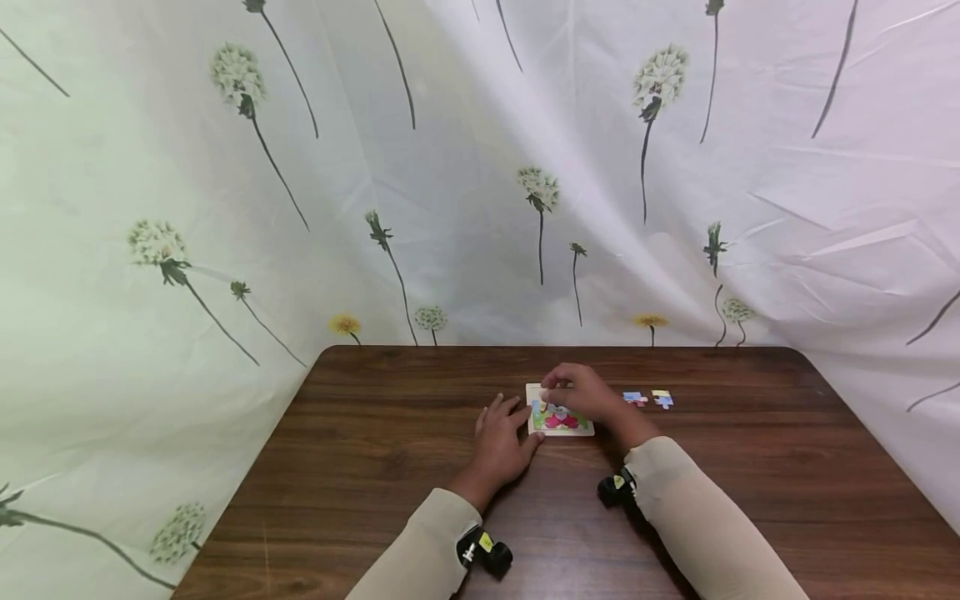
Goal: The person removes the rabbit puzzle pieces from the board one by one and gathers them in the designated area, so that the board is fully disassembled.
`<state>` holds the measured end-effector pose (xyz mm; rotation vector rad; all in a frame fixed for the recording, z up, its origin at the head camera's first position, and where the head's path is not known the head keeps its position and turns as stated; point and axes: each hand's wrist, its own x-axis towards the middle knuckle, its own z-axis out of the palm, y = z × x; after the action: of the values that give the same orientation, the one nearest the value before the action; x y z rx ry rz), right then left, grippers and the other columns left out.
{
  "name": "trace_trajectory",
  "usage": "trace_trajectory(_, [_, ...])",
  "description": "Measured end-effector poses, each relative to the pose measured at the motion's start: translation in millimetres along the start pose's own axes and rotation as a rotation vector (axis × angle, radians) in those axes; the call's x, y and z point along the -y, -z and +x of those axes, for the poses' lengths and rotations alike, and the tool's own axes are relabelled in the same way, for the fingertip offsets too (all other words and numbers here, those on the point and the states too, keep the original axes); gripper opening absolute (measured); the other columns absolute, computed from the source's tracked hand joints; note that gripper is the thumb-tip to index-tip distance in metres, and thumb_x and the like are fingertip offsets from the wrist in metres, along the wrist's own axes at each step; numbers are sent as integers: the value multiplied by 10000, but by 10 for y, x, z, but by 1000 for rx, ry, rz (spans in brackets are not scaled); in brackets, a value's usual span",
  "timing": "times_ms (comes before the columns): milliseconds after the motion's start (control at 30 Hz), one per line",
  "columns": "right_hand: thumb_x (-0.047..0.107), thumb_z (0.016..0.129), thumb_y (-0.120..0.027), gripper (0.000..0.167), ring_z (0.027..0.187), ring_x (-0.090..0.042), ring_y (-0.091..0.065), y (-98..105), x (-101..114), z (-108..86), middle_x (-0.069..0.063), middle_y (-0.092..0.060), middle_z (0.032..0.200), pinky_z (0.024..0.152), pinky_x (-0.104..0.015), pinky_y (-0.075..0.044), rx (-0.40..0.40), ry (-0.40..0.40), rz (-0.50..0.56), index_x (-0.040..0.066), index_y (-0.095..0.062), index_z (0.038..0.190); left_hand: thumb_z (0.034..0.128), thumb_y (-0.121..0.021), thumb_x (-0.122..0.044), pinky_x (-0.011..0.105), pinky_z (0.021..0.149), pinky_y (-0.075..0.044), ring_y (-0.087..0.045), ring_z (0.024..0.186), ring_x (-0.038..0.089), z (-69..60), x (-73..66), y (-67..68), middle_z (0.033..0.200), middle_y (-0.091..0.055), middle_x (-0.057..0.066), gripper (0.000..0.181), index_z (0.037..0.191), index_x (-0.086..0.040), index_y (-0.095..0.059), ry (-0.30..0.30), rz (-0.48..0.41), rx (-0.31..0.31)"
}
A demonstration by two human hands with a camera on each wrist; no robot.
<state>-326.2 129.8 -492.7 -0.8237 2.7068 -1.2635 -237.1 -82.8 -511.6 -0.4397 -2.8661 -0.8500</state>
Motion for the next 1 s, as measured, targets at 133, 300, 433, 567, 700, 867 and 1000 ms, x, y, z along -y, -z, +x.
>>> trace_trajectory(133, [167,1017,-790,157,1017,-209,-668,-39,-12,20,-79,-756,1119,907,-440,-579,5,-32,-24,85,-808,1149,1046,-741,-377,727,1280,-291,-366,1608,508,-2,3,-14,1619,-560,208,521,1490,-108,-691,21,0,-13])
trace_trajectory(300, [175,993,-825,199,945,-163,-637,-75,16,35,-82,-740,1123,871,-402,-567,21,-26,-67,78,-805,1166,1044,-739,-394,789,1274,-206,-349,1615,507,-9,-9,-13,1632,-555,181,498,1491,-180,-703,60,8,-19])
trace_trajectory(433, [161,985,-834,216,848,-128,-584,-81,54,18,-88,-688,1125,787,-330,-532,43,-1,-88,65,-795,1174,1046,-735,-403,810,1272,-161,-338,1624,498,-12,-12,-17,1645,-548,160,482,1492,-221,-705,77,10,-13])
trace_trajectory(567, [145,981,-837,226,794,-115,-560,-75,90,-2,-97,-663,1133,732,-297,-507,59,1,-78,54,-783,1181,1042,-741,-400,819,1265,-155,-330,1625,501,-16,-13,-22,1647,-544,161,469,1474,-220,-720,81,5,-17])
trace_trajectory(700, [140,981,-837,212,816,-93,-575,-83,85,-4,-87,-671,1150,744,-286,-513,63,-15,-75,65,-782,1172,1037,-747,-400,837,1254,-125,-304,1631,521,-24,-13,-32,1648,-541,171,451,1452,-224,-738,87,0,-39])
trace_trajectory(867, [162,980,-841,189,796,-82,-576,-104,34,3,-74,-682,1127,728,-276,-514,72,11,-106,88,-813,1152,1033,-751,-423,852,1246,-96,-248,1652,539,-27,-10,-37,1674,-513,184,445,1439,-242,-748,95,2,-54])
trace_trajectory(1000, [173,986,-837,197,803,-90,-564,-108,15,-6,-70,-677,1130,736,-284,-505,81,10,-105,100,-821,1168,1032,-752,-427,851,1246,-103,-252,1651,541,-18,-6,-31,1681,-503,194,450,1440,-237,-748,95,-4,-50])
